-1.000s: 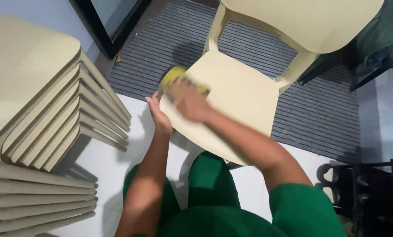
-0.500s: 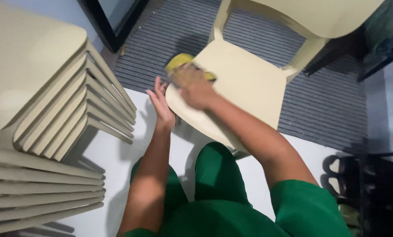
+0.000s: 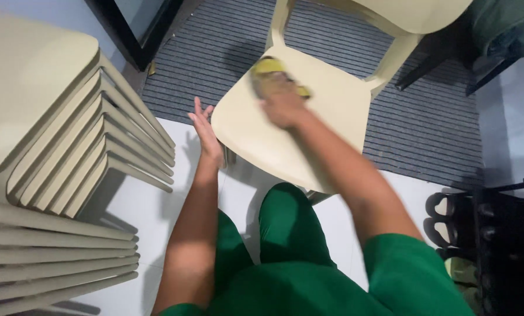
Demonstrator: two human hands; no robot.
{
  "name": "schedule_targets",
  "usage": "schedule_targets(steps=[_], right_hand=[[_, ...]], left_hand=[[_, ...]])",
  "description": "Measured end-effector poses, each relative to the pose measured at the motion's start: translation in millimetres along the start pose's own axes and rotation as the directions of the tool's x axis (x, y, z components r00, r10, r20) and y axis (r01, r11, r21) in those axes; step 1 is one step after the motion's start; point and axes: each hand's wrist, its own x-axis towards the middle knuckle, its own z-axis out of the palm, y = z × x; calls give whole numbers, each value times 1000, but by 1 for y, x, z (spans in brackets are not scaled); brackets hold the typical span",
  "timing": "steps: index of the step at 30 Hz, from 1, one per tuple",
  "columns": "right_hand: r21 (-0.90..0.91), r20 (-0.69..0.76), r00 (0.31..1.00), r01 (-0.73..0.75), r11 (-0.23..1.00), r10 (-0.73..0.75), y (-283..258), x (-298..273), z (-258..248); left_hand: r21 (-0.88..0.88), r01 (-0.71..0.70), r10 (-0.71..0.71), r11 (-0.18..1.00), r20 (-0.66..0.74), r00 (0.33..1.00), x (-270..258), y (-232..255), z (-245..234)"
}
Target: The person cleans several beige plastic chairs by spraying a pink cleaning solution onto a cloth and wiping the seat and backrest. They handle the chairs one at a time, moving them to access different surfaces.
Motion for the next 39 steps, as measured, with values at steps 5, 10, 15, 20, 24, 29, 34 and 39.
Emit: schedule_targets(steps=[5,10,15,20,24,29,34,39], right_hand=[[-125,-126,860,480,868,-494,-85,-75,7],[211,-209,923,366,906,-324,-2,-153,-21],[-161,-258,965,-99,982,55,82,-111,-32],[-82,-337,940,-81,993,49,-32,-148,18],[48,-335,931,167,985,-142,-36,-218,-11],[337,-289,921,-159,928,263,70,-245,-55],[-203,-373,920,-208,957,120,-2,-229,-10],[-37,-262,960,90,995,-97,-23,-244,-14]], left_hand=[[251,13,0,968,-50,999,-2,16,15],[852,-52,209,521,-69,975,-41,69,60],[892,-377,238,249,321,917,-79,88,110],[791,-515,254,331,451,856,-93,74,142],[743,-573,282,346,500,819,-97,75,135],[770,-592,238,238,544,804,-98,74,140],[800,-591,187,106,567,802,-95,72,141],[864,-503,29,-18,504,863,-81,64,145]])
